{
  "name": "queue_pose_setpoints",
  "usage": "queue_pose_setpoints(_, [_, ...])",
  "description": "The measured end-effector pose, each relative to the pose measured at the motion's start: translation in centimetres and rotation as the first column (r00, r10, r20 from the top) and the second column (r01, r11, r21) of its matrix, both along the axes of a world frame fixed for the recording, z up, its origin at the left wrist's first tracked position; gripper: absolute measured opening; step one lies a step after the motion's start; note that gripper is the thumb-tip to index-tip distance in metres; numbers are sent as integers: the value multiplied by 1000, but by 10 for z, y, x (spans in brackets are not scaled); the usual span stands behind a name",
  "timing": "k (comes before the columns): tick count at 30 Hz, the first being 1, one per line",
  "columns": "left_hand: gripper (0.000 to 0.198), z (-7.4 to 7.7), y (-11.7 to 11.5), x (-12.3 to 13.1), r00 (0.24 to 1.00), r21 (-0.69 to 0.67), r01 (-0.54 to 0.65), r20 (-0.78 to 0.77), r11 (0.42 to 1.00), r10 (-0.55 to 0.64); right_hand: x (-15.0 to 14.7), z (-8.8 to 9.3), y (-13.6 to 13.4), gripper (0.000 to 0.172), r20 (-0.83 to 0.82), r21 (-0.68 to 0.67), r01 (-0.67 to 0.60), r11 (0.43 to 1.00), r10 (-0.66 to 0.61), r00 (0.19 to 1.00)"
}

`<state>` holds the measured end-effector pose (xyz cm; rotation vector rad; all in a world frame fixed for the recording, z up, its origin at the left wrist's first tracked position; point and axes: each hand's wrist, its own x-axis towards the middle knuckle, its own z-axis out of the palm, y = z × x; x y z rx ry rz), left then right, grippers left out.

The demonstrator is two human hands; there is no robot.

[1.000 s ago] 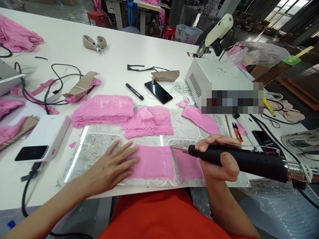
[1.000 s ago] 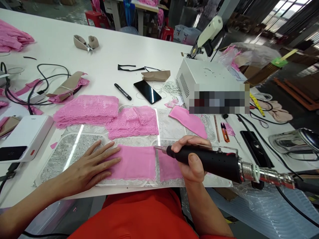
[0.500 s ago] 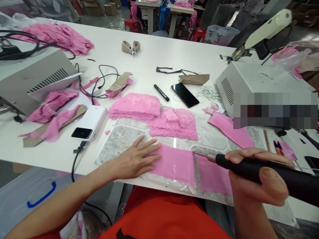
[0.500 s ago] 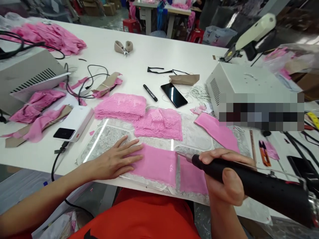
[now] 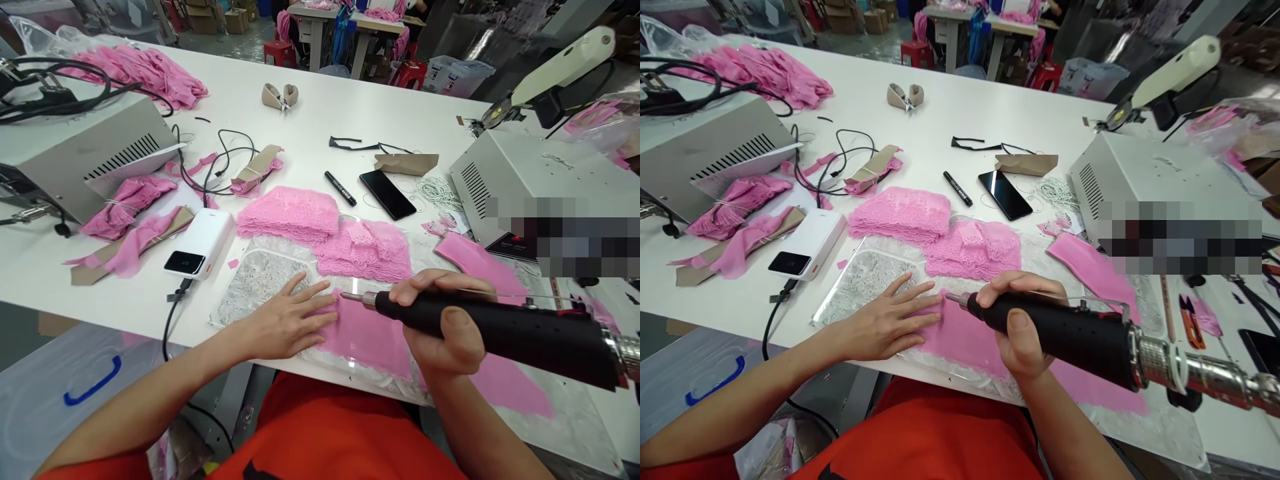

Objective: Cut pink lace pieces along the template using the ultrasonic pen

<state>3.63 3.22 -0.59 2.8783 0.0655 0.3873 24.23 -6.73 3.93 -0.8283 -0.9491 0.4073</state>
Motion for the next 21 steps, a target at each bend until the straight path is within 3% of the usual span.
queue_pose_setpoints(21, [35,-2,0,1,1000,-23,1,13,1000,-1,-3,-8,9,8,65,-45,52,998,-50,997])
